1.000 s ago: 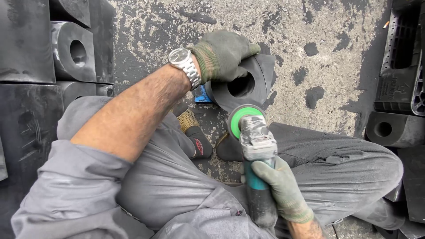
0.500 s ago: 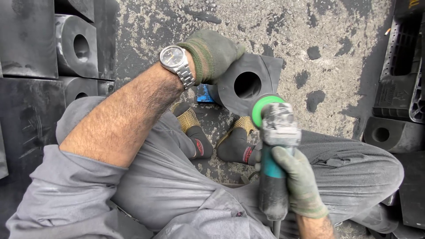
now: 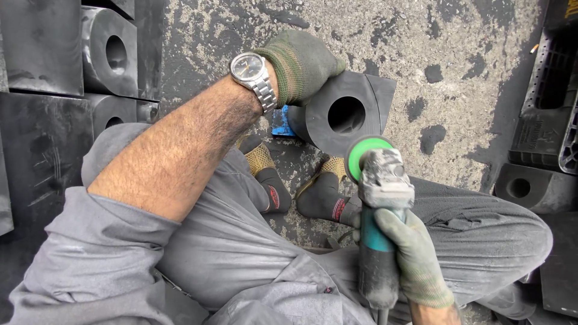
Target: Using a hand-held angle grinder to smooth and shape black rubber industrial blocks.
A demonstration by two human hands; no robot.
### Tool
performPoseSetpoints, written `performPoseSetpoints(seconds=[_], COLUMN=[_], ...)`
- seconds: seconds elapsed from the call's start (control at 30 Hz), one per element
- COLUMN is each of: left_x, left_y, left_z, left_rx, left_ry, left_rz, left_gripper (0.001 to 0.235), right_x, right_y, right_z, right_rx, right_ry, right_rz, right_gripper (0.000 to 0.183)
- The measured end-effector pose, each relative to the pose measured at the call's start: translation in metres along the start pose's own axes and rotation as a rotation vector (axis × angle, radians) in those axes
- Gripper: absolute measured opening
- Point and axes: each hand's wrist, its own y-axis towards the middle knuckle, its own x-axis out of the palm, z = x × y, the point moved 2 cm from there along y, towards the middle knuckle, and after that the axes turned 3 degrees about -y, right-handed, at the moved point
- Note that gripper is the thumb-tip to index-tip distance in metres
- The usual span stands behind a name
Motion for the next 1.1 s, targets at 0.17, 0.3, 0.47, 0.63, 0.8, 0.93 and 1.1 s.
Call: performPoseSetpoints(seconds=[0.17, 0.3, 0.47, 0.63, 0.8, 0.93, 1.1], left_x=[-0.013, -0.017, -0.014, 0.004, 0.028, -0.01, -0.005], left_y=[-0.004, -0.005, -0.007, 0.007, 0.021, -0.001, 0.003], left_z=[-0.001, 0.002, -0.001, -0.016, -0.026, -0.009, -0.01], left_rx=[-0.002, -0.015, -0.043, -0.017, 0.03, -0.033, -0.029], left_ry=[-0.013, -0.006, -0.048, -0.193, -0.28, -0.21, -0.223], left_rz=[-0.034, -0.093, -0.096, -0.078, 0.022, -0.08, -0.076], left_gripper=[0.068, 0.077, 0.082, 0.095, 0.087, 0.087, 0.08], right_x=[0.027, 0.028, 0.008, 0.031, 0.047, 0.023, 0.021], right_y=[0.019, 0.02, 0.008, 0.019, 0.03, 0.011, 0.009], right_z=[-0.008, -0.009, -0.003, -0.015, -0.022, -0.014, -0.007], right_rx=[-0.001, 0.006, -0.008, -0.037, -0.006, -0.056, -0.059], right_ry=[-0.084, -0.185, -0.116, -0.038, -0.167, -0.174, 0.021], right_rz=[-0.151, -0.178, -0.073, -0.075, -0.173, -0.114, -0.037], right_gripper=[0.047, 0.047, 0.049, 0.048, 0.043, 0.046, 0.048])
